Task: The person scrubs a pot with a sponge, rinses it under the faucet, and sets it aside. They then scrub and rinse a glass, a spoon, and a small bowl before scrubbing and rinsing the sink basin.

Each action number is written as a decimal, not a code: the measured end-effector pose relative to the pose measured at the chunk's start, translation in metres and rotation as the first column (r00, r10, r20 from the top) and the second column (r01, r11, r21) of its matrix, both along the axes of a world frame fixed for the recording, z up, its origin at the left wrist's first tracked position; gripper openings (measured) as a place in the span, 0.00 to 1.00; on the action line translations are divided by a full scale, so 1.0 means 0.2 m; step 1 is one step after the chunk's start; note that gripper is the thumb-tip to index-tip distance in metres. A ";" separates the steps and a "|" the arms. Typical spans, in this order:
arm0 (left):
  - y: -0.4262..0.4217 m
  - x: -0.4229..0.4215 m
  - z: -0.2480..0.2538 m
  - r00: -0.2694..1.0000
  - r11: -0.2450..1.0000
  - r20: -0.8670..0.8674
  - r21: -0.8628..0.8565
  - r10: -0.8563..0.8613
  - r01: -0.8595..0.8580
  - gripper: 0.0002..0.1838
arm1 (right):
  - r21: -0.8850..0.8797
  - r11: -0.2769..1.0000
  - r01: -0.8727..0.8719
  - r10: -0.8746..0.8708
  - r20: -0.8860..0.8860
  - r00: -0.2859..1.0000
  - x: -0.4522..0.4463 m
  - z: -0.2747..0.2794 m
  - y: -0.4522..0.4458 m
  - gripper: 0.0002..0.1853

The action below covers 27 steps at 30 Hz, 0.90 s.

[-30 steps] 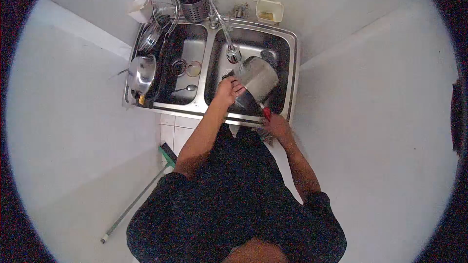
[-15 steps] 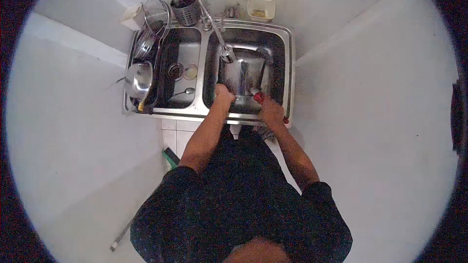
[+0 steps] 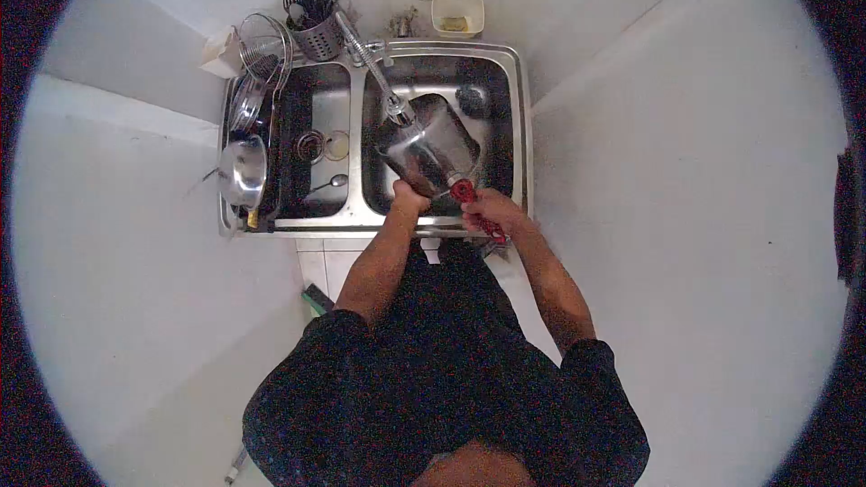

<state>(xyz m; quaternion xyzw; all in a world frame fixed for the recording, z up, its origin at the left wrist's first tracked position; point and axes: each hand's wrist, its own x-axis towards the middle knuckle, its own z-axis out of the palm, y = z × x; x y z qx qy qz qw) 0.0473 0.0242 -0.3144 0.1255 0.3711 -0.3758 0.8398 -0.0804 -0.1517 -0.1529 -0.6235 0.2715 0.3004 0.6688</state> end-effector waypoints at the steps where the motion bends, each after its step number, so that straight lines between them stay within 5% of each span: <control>1: 0.00 0.02 0.01 0.999 0.999 0.000 0.014 -0.046 0.046 0.27 | -0.020 1.000 -0.010 0.010 0.019 1.000 0.01 -0.01 0.02 0.10; 3: -0.01 0.07 0.07 0.991 0.990 -0.010 0.045 -0.135 0.135 0.27 | -0.090 0.995 -0.041 0.040 -0.016 0.999 0.02 0.05 0.05 0.11; 4: -0.02 0.07 0.38 0.971 0.947 -0.064 0.214 -0.232 0.240 0.27 | -0.127 0.990 -0.058 0.054 -0.029 0.998 0.04 0.10 0.06 0.13; 7: 0.03 0.14 0.35 0.969 0.883 -0.180 0.409 -0.170 0.231 0.28 | -0.612 0.791 -0.007 0.150 0.183 0.972 0.04 0.09 0.09 0.19; 8: 0.13 0.18 0.04 0.984 0.968 -0.120 0.198 -0.134 0.156 0.31 | -0.660 0.752 0.006 0.163 0.194 0.967 0.03 0.08 0.09 0.20; 10: 0.18 0.23 0.11 0.978 0.952 -0.038 0.222 -0.206 0.209 0.33 | -0.750 0.660 0.040 0.189 0.218 0.957 -0.01 0.07 0.05 0.23; 14: 0.22 0.33 -0.02 0.942 0.931 0.159 0.268 -0.297 0.248 0.35 | -0.710 0.699 0.082 0.230 0.332 0.915 -0.11 0.19 0.02 0.23; 16: 0.18 0.34 0.13 0.914 0.929 0.221 0.227 -0.341 0.292 0.32 | -0.716 0.683 0.141 0.275 0.431 0.859 -0.18 0.22 0.03 0.23; 19: 0.11 0.32 0.32 0.891 0.877 0.237 0.393 -0.388 0.278 0.28 | -0.744 0.664 0.074 0.207 0.278 0.938 -0.24 0.31 0.08 0.22; 22: 0.09 0.33 0.37 0.868 0.868 0.254 0.383 -0.427 0.315 0.26 | -0.763 0.644 0.051 0.176 0.213 0.961 -0.27 0.33 0.09 0.20; 27: 0.08 0.32 0.49 0.753 0.759 0.284 0.509 -0.593 0.406 0.27 | -0.751 0.649 0.122 0.234 0.349 0.907 -0.33 0.37 0.06 0.18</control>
